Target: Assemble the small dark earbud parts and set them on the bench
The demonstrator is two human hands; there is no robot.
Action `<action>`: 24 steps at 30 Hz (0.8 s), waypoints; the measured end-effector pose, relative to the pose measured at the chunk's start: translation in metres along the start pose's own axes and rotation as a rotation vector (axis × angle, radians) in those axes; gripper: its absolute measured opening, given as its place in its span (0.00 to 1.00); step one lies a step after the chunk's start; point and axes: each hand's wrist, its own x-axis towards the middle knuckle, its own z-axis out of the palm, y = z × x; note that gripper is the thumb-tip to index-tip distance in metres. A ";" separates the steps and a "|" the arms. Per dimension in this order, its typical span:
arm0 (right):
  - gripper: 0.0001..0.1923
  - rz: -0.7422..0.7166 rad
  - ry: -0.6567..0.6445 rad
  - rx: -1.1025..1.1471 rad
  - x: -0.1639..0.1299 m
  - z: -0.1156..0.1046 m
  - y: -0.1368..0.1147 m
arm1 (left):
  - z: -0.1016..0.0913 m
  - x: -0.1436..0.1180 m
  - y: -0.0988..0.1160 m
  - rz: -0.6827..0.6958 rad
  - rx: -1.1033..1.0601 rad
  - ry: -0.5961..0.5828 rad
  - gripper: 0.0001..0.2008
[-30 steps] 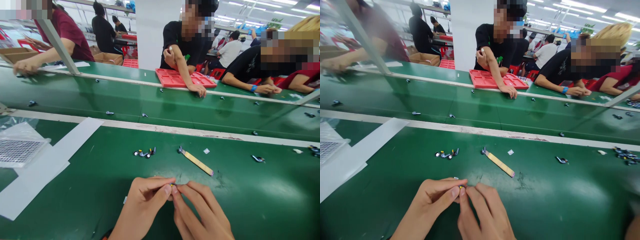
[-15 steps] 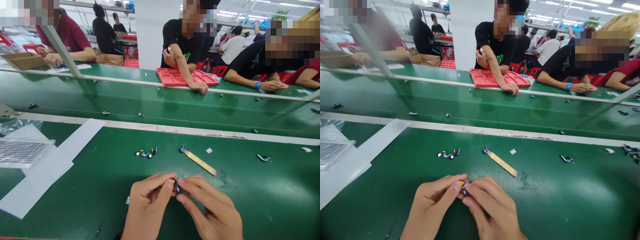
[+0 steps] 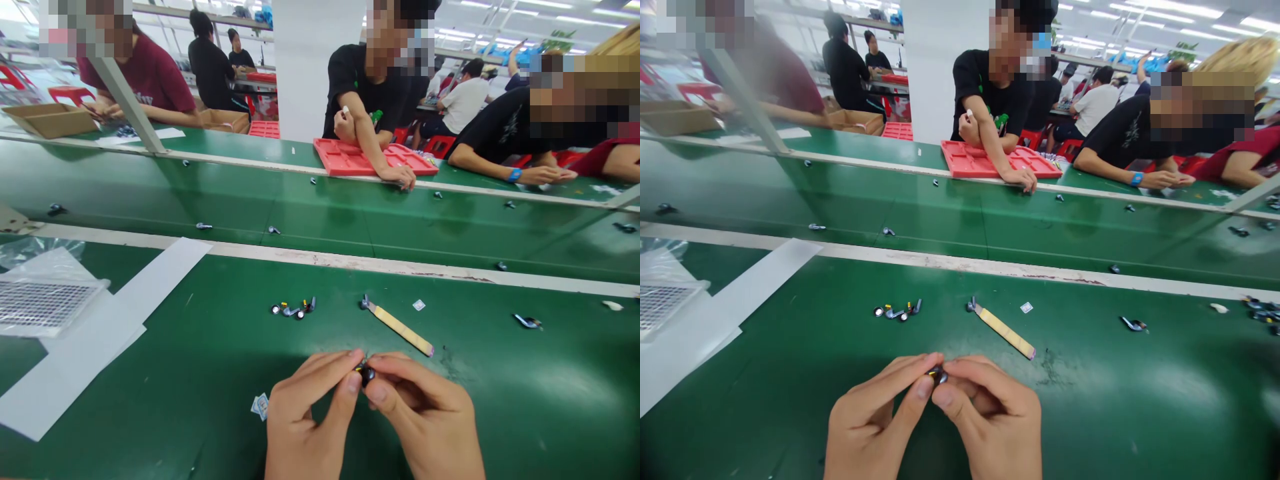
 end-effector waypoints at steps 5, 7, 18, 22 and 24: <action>0.17 0.062 0.010 0.066 -0.001 0.001 0.002 | -0.007 0.003 -0.005 0.156 0.004 -0.055 0.16; 0.16 0.049 0.035 0.033 -0.001 0.002 0.000 | -0.010 0.004 -0.006 0.207 0.010 -0.078 0.18; 0.17 -0.075 0.035 -0.130 -0.003 0.001 -0.009 | -0.011 0.006 -0.005 0.166 -0.028 -0.088 0.14; 0.17 -0.093 -0.006 -0.143 -0.001 0.001 -0.008 | -0.013 0.005 -0.003 0.138 -0.044 -0.117 0.12; 0.16 -0.115 0.019 -0.174 -0.001 0.002 -0.007 | -0.012 0.004 -0.001 0.120 -0.056 -0.129 0.10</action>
